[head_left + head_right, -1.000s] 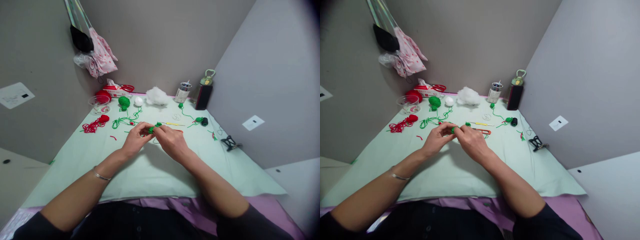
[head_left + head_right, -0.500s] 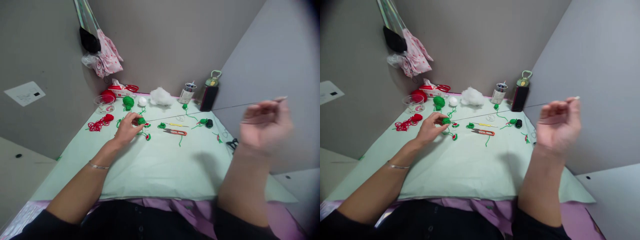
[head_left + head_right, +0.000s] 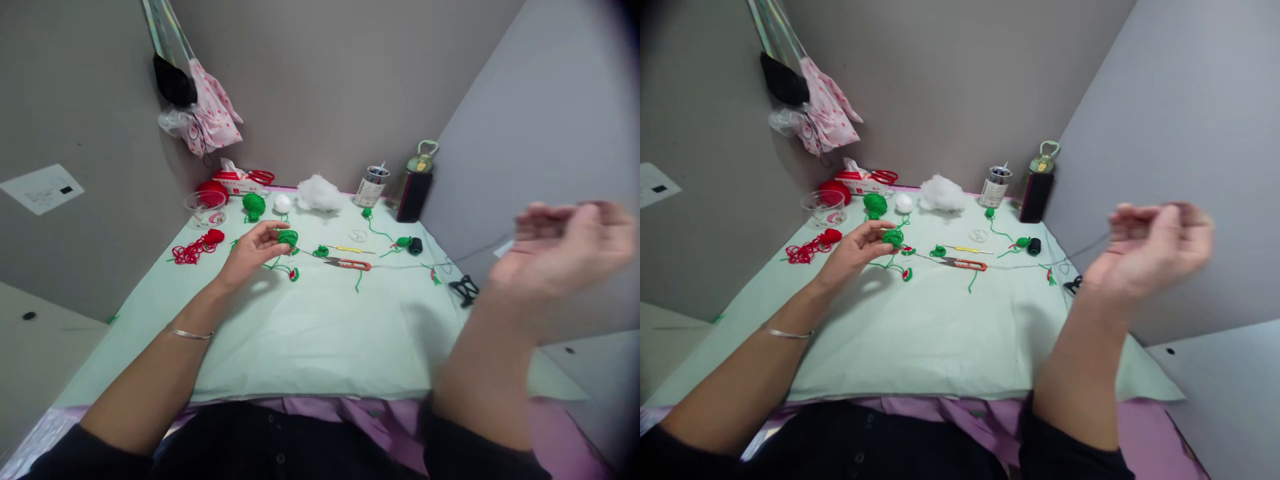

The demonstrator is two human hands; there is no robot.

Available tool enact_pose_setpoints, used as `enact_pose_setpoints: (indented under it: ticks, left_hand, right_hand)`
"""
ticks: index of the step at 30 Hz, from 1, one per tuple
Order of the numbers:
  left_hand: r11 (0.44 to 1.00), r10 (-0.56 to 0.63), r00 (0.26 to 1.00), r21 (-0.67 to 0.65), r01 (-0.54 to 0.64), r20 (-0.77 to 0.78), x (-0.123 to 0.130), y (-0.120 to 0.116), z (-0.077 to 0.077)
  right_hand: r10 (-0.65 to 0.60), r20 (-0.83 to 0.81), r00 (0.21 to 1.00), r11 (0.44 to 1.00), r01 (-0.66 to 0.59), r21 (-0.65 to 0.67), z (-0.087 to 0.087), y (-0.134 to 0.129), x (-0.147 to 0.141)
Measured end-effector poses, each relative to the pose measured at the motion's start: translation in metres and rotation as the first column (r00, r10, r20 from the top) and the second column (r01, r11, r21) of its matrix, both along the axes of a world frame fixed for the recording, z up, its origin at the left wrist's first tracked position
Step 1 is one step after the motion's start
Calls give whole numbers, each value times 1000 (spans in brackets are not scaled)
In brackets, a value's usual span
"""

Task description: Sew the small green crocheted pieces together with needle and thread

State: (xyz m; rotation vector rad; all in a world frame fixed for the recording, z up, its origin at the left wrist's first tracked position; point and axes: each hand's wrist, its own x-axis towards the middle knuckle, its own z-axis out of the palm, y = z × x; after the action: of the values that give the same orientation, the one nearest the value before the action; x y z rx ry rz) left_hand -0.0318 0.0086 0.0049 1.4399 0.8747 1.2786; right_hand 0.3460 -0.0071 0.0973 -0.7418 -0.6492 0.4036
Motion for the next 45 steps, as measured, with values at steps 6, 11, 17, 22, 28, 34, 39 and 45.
enact_pose_setpoints:
  ticks: [6, 11, 17, 22, 28, 34, 39, 45]
  left_hand:
    - [998, -19, 1000, 55, 20, -17, 17, -15, 4]
    - [977, 107, 992, 192, -92, -70, 26, -19, -2]
    - [952, 186, 966, 278, -131, -178, 31, -18, -12]
    - [977, 110, 976, 198, -73, -185, 33, -17, -13]
    - [999, 18, 1000, 44, -18, -10, 27, -14, -6]
    - [1000, -12, 999, 17, 11, 30, 28, -17, 0]
    - [997, -49, 999, 56, 50, -16, 28, -18, -4]
    - [995, -61, 997, 81, 64, -42, 28, -18, -5]
  right_hand:
    - [603, 333, 725, 798, -544, -261, -33, 0, -90]
    - [951, 124, 283, 300, -756, -582, -72, -12, -146]
    - [894, 331, 301, 439, -738, -513, -77, -25, -161]
    - [880, 447, 160, 418, -707, -571, -68, -32, -155]
    - [718, 658, 225, 644, -573, -507, -56, -16, -130]
    - [367, 794, 484, 925, -278, -259, -51, -8, -119]
    - [318, 907, 277, 931, -274, -243, -58, -18, -130]
    - [239, 958, 159, 948, -252, -194, -65, -18, -135]
